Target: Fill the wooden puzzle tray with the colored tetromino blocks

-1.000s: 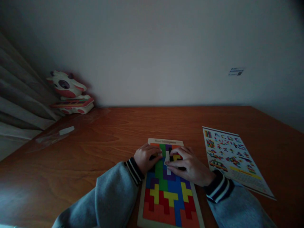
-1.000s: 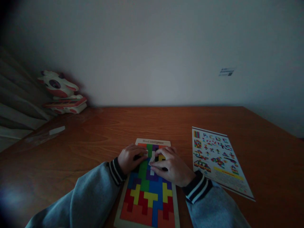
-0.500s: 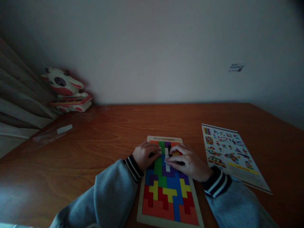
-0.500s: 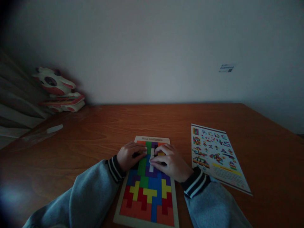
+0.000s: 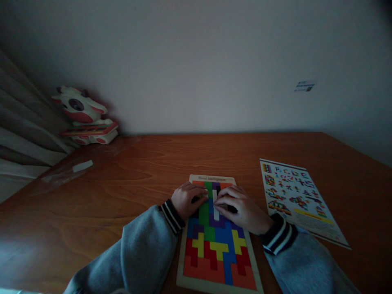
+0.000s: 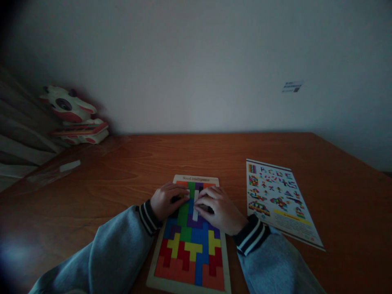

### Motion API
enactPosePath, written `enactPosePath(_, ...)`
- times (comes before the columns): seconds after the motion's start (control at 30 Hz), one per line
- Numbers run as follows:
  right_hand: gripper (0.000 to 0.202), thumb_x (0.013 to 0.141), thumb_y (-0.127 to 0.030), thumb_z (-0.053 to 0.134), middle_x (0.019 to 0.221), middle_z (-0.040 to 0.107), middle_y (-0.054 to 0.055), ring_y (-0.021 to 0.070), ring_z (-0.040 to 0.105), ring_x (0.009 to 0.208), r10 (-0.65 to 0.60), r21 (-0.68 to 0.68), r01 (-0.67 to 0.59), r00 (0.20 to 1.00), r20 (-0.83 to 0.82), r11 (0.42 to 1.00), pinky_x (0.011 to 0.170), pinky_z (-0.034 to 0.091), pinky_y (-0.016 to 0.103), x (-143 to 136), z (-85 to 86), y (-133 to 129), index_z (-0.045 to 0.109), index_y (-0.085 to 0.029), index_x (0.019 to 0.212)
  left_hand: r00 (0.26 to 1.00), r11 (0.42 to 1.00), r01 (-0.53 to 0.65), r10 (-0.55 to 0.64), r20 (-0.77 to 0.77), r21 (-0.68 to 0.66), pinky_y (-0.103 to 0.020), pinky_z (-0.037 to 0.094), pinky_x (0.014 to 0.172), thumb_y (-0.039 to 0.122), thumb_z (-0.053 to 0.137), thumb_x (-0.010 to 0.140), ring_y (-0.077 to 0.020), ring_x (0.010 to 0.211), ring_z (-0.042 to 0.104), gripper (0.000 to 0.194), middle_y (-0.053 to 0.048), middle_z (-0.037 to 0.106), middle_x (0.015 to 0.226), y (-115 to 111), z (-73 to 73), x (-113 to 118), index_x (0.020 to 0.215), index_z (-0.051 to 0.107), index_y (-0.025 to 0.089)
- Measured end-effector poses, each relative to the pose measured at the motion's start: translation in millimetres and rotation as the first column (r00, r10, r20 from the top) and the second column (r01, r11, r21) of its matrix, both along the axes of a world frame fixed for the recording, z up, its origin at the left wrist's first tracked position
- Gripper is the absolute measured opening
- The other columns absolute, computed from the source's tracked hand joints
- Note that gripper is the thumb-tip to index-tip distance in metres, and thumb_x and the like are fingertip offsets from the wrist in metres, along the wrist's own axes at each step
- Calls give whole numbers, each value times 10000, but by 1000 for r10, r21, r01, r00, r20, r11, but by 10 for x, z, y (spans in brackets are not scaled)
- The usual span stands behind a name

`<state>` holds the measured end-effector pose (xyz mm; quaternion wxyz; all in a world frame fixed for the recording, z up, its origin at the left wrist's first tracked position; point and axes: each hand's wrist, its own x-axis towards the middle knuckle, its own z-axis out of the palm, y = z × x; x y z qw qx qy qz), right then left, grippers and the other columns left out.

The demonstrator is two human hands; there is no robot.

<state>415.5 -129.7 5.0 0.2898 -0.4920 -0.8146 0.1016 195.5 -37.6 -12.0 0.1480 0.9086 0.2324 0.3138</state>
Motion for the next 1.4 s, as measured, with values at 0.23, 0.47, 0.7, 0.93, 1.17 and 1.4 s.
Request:
enactPosePath(0.23,88,896,-249,653,970,656,28,192,599,952,-2,-2,2,1000,-11,1000,885,475,381,-2,1,-1,724,-264,947,1000,1000,6,-6,13,0,-345,561,858,299,657,895,-192,937,701,129,-43,750,1036,9,-17,-7,964,715,208)
enactPosePath(0.47,133,891,-293,657,1002,645,39,198,599,980,-29,-15,29,1000,-6,999,890,485,380,6,-24,-1,707,-259,1009,1000,1000,6,-6,5,11,-355,562,850,309,655,898,-196,925,700,144,-41,749,1034,11,-17,-1,981,715,208)
enactPosePath(0.7,229,843,-364,713,1054,626,51,216,589,1033,-29,-74,29,1000,2,997,934,476,396,17,-6,-13,704,-259,1047,1000,1000,0,0,-10,-12,-353,559,861,305,656,896,-196,940,691,139,-37,745,1048,8,-20,0,983,719,216)
enactPosePath(0.93,163,916,-320,629,1037,633,47,204,594,1011,-33,-62,33,999,3,998,922,481,393,5,-1,-11,696,-257,1050,1000,1000,-12,12,-15,6,-337,561,858,326,639,907,-187,929,693,162,-51,745,1038,1,-4,3,988,722,213)
enactPosePath(1.17,103,893,-254,652,987,647,39,200,612,957,-59,10,59,998,-2,998,871,504,388,-11,-31,0,697,-255,986,1000,1000,-13,14,-10,18,-348,570,850,327,637,906,-194,923,696,170,-51,748,1031,-5,1,3,993,722,208)
enactPosePath(1.4,194,907,-293,630,1061,633,58,216,596,1024,-89,-9,89,996,-5,996,923,490,411,2,-40,-2,668,-246,1091,1000,1000,-3,3,-13,6,-351,566,858,313,635,909,-194,932,697,170,-55,747,1038,0,7,6,1011,717,205)
